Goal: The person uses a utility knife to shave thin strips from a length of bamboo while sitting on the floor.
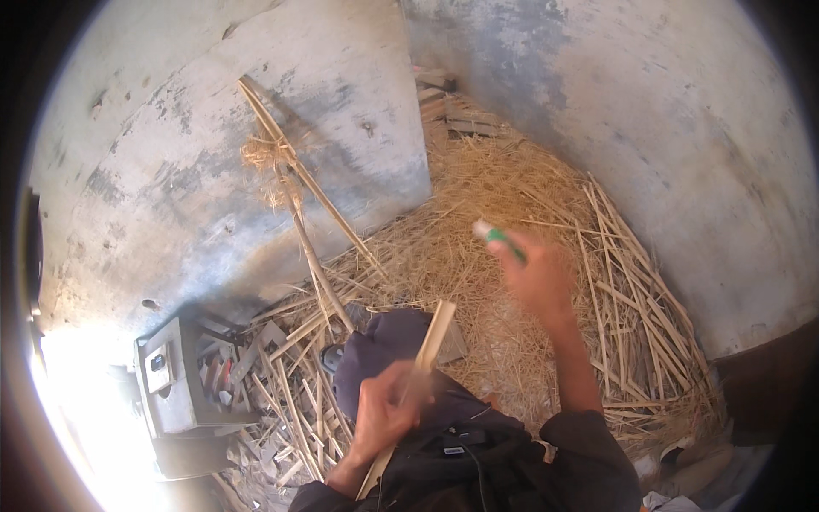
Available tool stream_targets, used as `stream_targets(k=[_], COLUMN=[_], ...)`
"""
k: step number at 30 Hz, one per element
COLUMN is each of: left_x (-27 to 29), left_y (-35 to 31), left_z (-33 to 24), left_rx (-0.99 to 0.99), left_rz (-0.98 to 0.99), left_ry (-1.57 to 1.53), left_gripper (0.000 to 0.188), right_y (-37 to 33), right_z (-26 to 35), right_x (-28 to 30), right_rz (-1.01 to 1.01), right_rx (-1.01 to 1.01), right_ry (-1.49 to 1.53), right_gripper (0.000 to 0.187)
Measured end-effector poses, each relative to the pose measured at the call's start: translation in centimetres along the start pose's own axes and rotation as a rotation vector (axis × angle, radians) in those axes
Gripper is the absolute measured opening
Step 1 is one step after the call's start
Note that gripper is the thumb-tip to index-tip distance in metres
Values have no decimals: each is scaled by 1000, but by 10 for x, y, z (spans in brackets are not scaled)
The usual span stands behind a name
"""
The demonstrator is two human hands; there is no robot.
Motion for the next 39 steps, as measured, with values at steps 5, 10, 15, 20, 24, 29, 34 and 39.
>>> stream_targets(k=[5,10,15,20,24,29,34,39], left_x=[1,-2,0,0,1,0,0,0], left_y=[-1,10,10,8,11,13,15,14], left_z=[4,19,8,10,1,3,9,9], left_rx=[113,106,201,273,96,20,-110,-174], left_rz=[-3,118,232,193,161,148,79,28], left_ry=[-77,-356,-347,-262,-45,2,104,156], left_gripper=[22,25,22,18,18,18,16,15], right_y=[13,-10,-30,-45,-47,-50,-49,-48], right_z=[-34,13,40,53,59,59,62,62], right_x=[10,9,5,-8,-10,-15,-14,-16], right_rz=[53,137,248,303,296,307,248,212], right_rx=[-107,37,177,335,418,431,440,442], right_ry=[201,414,614,581,560,556,462,432], right_gripper=[36,33,28,36,36,35,34,34])
Point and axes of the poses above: each hand's wrist, its own y-axis towards the middle knuckle, its own x-axis out of the back of the hand, z = x × y, the point moved 4 cm from there along y, towards the middle knuckle, and after that the axes turned 5 degrees about -z, right-handed, at the moved point
